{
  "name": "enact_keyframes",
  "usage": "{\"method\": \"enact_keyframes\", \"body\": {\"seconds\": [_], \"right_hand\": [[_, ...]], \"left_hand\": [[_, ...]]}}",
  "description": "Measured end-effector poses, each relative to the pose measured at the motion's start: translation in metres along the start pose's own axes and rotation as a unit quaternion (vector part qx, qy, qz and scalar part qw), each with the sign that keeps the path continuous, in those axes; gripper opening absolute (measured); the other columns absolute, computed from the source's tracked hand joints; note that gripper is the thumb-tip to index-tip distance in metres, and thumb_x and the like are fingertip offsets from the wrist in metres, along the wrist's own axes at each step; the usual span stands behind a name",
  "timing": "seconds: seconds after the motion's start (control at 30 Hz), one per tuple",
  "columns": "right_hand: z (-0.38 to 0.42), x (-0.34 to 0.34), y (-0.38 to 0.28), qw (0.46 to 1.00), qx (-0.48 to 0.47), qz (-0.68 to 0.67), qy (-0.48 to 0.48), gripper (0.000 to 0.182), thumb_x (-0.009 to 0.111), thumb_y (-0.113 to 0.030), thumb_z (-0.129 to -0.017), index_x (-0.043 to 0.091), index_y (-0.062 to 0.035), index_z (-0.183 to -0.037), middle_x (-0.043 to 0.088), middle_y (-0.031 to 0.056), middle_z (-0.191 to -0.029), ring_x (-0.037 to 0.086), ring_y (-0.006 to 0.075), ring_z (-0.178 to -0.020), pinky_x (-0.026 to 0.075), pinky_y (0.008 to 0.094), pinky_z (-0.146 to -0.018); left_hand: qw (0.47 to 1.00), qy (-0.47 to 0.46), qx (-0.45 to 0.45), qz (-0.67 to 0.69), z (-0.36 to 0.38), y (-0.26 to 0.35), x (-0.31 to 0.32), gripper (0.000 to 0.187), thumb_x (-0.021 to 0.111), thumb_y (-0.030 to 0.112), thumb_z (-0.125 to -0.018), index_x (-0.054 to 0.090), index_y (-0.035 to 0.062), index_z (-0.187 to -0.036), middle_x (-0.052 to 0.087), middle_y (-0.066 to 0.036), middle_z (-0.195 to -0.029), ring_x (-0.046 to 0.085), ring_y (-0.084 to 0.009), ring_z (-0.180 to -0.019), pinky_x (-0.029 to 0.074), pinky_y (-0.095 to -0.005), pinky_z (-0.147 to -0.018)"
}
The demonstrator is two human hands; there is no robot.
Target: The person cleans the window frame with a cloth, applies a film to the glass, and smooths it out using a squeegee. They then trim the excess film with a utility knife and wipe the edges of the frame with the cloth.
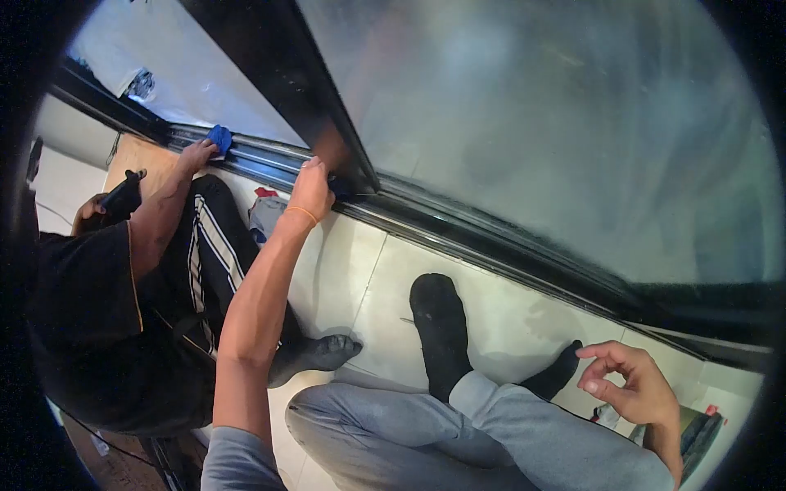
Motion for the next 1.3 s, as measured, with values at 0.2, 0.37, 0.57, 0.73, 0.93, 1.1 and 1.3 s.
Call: {"method": "enact_keyframes", "body": {"seconds": [0.2,0.37,0.57,0.73,0.93,1.1,1.3], "right_hand": [[-0.002,-0.006,0.008,0.999,0.021,-0.007,0.026,0.037,0.073,-0.010,-0.087,0.062,-0.0002,-0.121,0.071,0.0089,-0.084,0.067,0.0153,-0.080,0.051,0.0308,-0.078],[0.001,-0.010,0.013,0.998,0.031,-0.021,0.047,0.038,0.072,-0.008,-0.086,0.061,0.0009,-0.121,0.071,0.0096,-0.084,0.068,0.0160,-0.080,0.051,0.0311,-0.079],[0.000,-0.015,0.022,0.997,0.040,-0.015,0.057,0.039,0.072,-0.009,-0.086,0.060,0.0017,-0.122,0.071,0.0092,-0.084,0.068,0.0159,-0.079,0.051,0.0308,-0.078],[0.001,-0.019,0.032,0.996,0.045,-0.034,0.067,0.038,0.072,-0.010,-0.086,0.061,0.0018,-0.121,0.071,0.0094,-0.083,0.068,0.0155,-0.078,0.051,0.0304,-0.077],[0.000,-0.017,0.024,0.997,0.035,-0.044,0.059,0.038,0.071,-0.010,-0.086,0.061,0.0023,-0.121,0.071,0.0094,-0.083,0.067,0.0156,-0.078,0.051,0.0304,-0.078],[-0.001,-0.016,0.029,0.997,0.031,-0.062,0.043,0.037,0.070,-0.006,-0.086,0.061,0.0025,-0.121,0.071,0.0093,-0.084,0.067,0.0158,-0.080,0.051,0.0307,-0.077],[-0.003,-0.015,0.026,0.997,0.035,-0.051,0.039,0.038,0.071,-0.008,-0.085,0.061,0.0026,-0.120,0.071,0.0097,-0.084,0.067,0.0160,-0.079,0.050,0.0313,-0.078]], "left_hand": [[0.997,0.042,-0.059,0.042,-0.010,-0.001,0.004,0.022,0.066,-0.003,-0.069,0.069,0.0047,-0.089,0.064,-0.020,-0.102,0.058,-0.0423,-0.103,0.051,-0.0469,-0.091],[0.991,0.047,-0.107,0.063,-0.021,-0.008,0.001,0.017,0.069,0.000,-0.072,0.073,0.0039,-0.088,0.068,-0.022,-0.100,0.062,-0.0413,-0.101,0.052,-0.0468,-0.092],[0.994,0.071,-0.082,0.023,-0.027,-0.031,0.006,0.015,0.065,-0.001,-0.073,0.072,0.0017,-0.086,0.066,-0.023,-0.099,0.061,-0.0421,-0.100,0.051,-0.0480,-0.092],[0.982,0.117,-0.135,-0.064,-0.043,-0.141,-0.016,0.025,0.064,-0.003,-0.067,0.070,-0.0010,-0.091,0.068,-0.024,-0.099,0.064,-0.0415,-0.102,0.050,-0.0462,-0.091],[0.966,0.191,-0.168,-0.042,-0.029,-0.154,-0.019,0.028,0.066,-0.001,-0.064,0.072,0.0011,-0.091,0.067,-0.024,-0.097,0.064,-0.0425,-0.096,0.051,-0.0463,-0.089],[0.983,0.140,-0.112,0.044,0.001,-0.104,-0.004,0.026,0.067,0.001,-0.064,0.071,-0.0007,-0.090,0.067,-0.023,-0.096,0.062,-0.0419,-0.098,0.051,-0.0469,-0.090],[0.984,0.174,-0.023,-0.026,0.008,-0.009,-0.016,0.016,0.065,0.002,-0.069,0.070,0.0023,-0.084,0.061,-0.020,-0.092,0.059,-0.0408,-0.093,0.049,-0.0484,-0.085]]}}
Point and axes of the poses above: each hand's wrist, its own z-axis away from the middle knuckle, its own x-axis out of the palm, y = z × x, the point moved 4 cm from there along -z, towards the middle knuckle
